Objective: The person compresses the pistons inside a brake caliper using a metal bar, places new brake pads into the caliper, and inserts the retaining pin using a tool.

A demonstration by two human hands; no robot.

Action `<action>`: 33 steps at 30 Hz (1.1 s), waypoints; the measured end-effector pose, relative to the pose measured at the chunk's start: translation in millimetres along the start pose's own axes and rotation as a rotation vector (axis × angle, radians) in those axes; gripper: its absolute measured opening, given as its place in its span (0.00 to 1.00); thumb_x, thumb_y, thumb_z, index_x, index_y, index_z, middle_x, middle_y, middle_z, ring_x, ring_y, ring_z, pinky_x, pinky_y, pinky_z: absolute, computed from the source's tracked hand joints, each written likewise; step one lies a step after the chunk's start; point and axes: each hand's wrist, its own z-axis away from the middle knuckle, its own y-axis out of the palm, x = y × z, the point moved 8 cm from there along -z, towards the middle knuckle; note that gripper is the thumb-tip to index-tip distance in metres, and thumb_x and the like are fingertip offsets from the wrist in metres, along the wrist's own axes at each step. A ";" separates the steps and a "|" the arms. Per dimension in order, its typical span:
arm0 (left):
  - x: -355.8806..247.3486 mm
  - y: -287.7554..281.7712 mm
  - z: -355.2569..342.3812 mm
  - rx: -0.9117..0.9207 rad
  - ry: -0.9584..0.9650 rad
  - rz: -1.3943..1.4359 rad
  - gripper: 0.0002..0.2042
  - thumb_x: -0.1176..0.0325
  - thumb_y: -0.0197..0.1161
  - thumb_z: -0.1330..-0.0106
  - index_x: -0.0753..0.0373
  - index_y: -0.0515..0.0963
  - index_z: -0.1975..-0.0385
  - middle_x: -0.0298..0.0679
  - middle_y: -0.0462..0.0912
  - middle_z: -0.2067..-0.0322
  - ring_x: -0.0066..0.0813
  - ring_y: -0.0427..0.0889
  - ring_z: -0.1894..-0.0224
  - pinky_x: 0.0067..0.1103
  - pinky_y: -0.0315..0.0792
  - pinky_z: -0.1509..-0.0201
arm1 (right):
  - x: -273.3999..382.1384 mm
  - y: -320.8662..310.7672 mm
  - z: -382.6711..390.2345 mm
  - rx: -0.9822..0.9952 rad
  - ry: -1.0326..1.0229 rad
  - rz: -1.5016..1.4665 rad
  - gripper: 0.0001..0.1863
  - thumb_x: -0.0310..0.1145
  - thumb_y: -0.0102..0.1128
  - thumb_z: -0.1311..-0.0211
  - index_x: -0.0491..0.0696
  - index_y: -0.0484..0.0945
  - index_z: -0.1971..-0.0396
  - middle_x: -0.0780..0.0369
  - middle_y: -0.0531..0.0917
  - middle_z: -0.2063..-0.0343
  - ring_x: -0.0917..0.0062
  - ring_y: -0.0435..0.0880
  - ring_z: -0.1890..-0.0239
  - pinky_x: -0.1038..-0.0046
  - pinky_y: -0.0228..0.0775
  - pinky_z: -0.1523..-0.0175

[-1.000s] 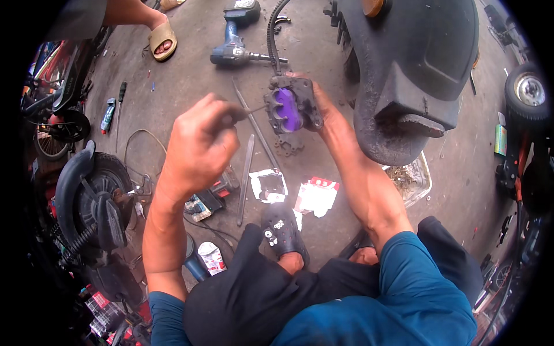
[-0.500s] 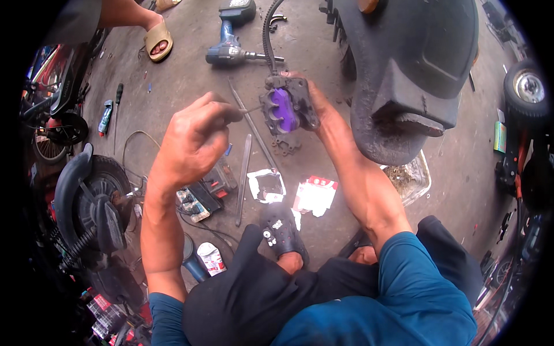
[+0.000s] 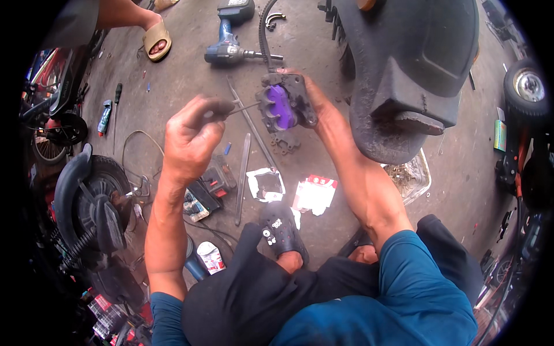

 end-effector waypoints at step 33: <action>22.3 6.6 38.2 0.188 -0.222 -0.071 0.07 0.78 0.53 0.49 0.70 0.79 0.74 0.41 0.80 0.77 0.24 0.78 0.74 0.21 0.72 0.67 | -1.8 -7.3 -1.8 -0.030 0.026 0.021 0.23 0.49 0.49 0.38 0.43 0.77 0.59 0.58 0.82 0.68 0.72 0.83 0.70 0.71 0.78 0.63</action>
